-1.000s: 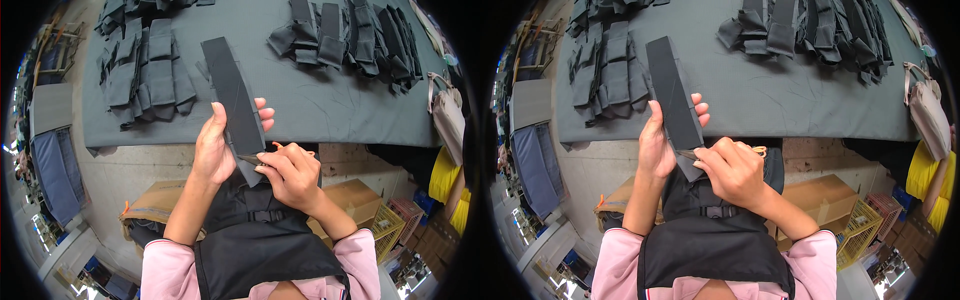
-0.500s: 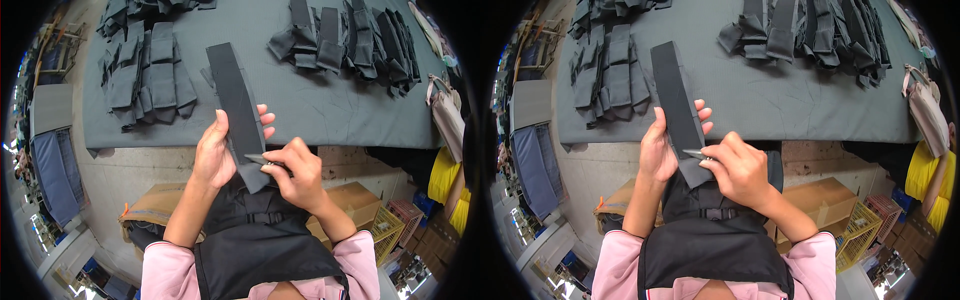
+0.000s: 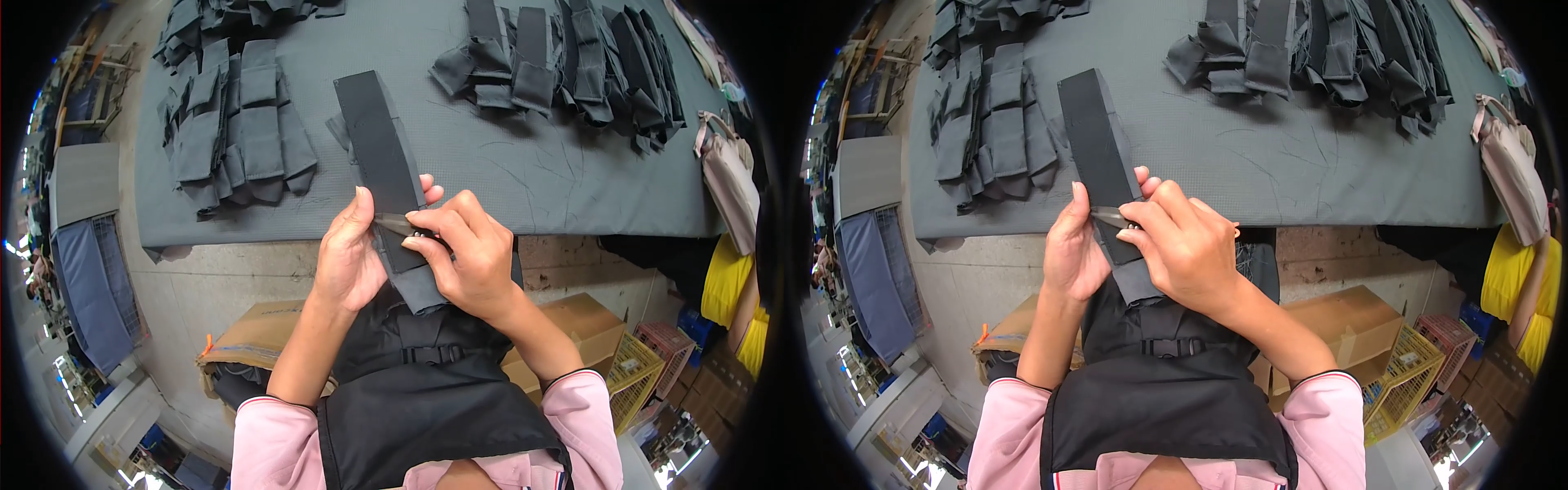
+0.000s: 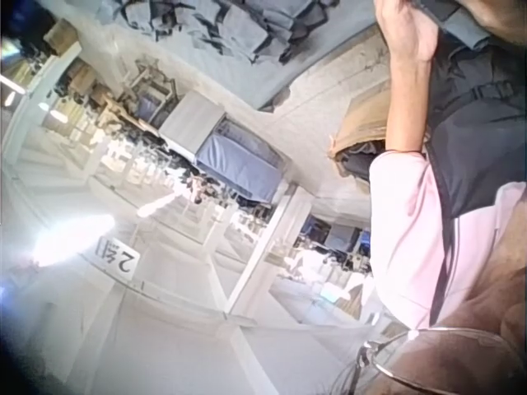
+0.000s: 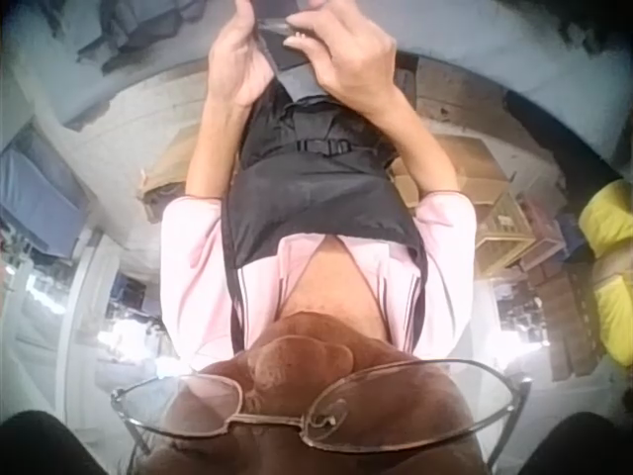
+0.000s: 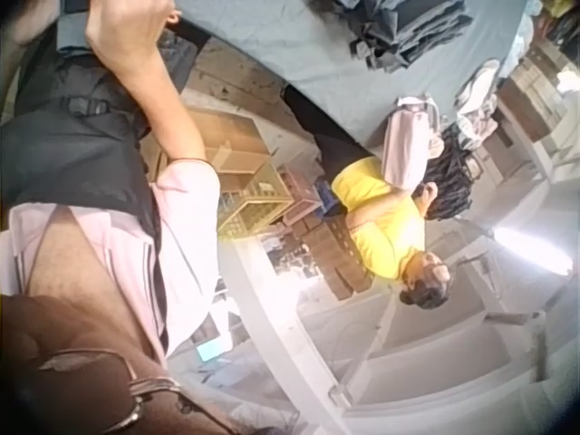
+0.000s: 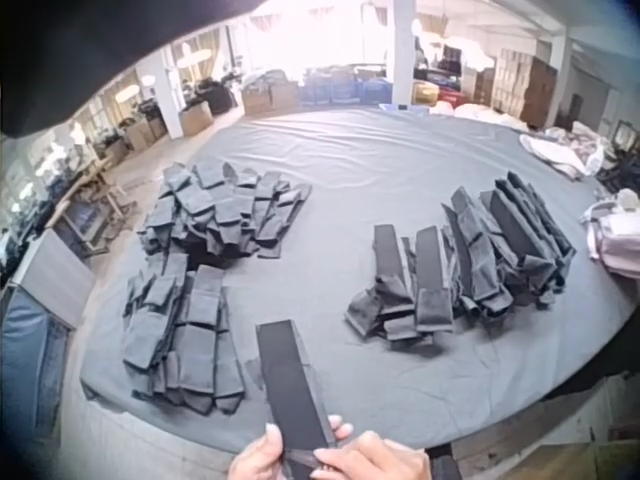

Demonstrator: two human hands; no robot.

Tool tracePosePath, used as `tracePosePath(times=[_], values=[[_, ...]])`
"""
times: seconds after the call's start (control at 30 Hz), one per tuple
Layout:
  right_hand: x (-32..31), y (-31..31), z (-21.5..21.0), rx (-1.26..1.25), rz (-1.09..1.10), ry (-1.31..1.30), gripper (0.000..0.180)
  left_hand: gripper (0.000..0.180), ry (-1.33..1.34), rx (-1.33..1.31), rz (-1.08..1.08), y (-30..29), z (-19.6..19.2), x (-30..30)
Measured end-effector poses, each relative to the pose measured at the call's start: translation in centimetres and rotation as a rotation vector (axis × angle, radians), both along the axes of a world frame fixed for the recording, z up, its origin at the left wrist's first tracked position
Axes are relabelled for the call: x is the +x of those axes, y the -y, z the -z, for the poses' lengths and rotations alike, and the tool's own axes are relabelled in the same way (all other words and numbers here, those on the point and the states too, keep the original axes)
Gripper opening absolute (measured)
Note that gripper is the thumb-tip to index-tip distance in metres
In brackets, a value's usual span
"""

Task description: Trimming excess material from small black fabric pieces using snips.

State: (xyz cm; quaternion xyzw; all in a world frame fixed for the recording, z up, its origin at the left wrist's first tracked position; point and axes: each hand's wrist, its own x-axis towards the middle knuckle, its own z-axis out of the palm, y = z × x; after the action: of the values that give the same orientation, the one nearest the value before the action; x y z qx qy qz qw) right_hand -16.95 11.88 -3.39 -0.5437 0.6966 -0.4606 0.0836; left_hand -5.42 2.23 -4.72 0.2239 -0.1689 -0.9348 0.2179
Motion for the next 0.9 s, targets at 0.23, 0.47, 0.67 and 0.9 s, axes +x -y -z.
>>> tracePosePath(times=[0.23,0.47,0.67,0.9], values=[[0.3,-2.0,1.1,-0.076,0.100,0.018,0.023,0.047,0.005,0.016,-0.012,0.6,0.1,0.4],[-0.4,-2.6,1.3,-0.054,0.144,0.024,0.024,0.045,0.051,0.037,0.008,0.9,0.4,0.7],[-1.1,-2.1,1.6,-0.017,0.090,0.036,0.026,0.044,0.057,0.134,0.034,0.7,0.5,0.8],[-1.1,-2.7,1.3,-0.090,0.142,-0.009,0.025,0.043,0.075,0.084,0.038,0.7,0.7,1.1]])
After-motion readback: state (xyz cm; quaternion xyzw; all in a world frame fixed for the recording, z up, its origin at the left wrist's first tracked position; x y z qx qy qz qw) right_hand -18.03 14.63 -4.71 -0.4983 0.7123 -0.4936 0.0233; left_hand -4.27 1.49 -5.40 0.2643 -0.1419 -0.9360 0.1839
